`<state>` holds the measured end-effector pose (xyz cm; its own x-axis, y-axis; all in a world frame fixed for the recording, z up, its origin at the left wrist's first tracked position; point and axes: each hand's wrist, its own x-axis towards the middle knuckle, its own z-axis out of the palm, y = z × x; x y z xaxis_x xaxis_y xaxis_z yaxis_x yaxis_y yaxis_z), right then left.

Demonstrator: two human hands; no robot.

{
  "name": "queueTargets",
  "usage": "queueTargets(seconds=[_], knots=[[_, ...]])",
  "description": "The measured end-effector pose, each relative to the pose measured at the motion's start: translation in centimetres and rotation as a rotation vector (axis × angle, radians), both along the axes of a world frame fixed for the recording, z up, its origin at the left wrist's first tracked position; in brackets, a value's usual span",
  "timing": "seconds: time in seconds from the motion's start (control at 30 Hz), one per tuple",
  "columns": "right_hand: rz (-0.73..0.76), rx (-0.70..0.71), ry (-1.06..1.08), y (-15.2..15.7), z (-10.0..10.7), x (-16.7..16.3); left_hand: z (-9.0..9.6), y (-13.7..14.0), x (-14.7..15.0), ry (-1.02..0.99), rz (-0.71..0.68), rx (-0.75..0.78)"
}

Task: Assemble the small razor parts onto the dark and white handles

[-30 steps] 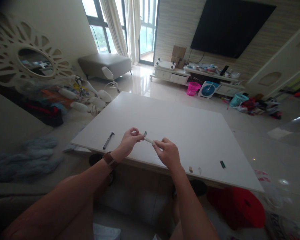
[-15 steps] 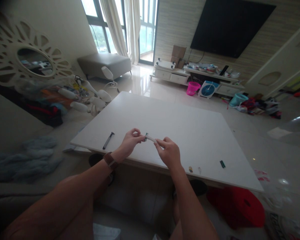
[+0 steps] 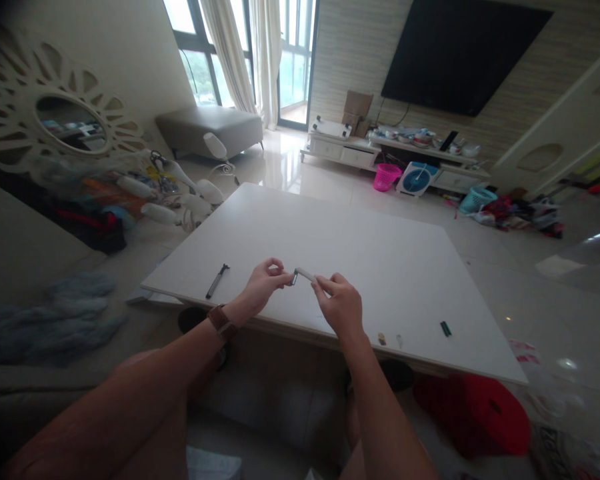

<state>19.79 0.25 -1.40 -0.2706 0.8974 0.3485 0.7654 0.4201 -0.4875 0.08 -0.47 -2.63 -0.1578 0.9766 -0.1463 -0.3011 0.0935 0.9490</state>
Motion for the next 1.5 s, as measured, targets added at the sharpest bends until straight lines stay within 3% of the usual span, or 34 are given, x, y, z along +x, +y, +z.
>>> queueTargets(seconds=[1.17,1.5], knots=[[0.147,-0.061,0.017,-0.24,0.37,0.31,0.26,0.37,-0.4,-0.004,0.069,0.02],[0.075,-0.032,-0.01,-0.17,0.23,0.27,0.3,0.08,-0.18,0.018,0.036,0.008]])
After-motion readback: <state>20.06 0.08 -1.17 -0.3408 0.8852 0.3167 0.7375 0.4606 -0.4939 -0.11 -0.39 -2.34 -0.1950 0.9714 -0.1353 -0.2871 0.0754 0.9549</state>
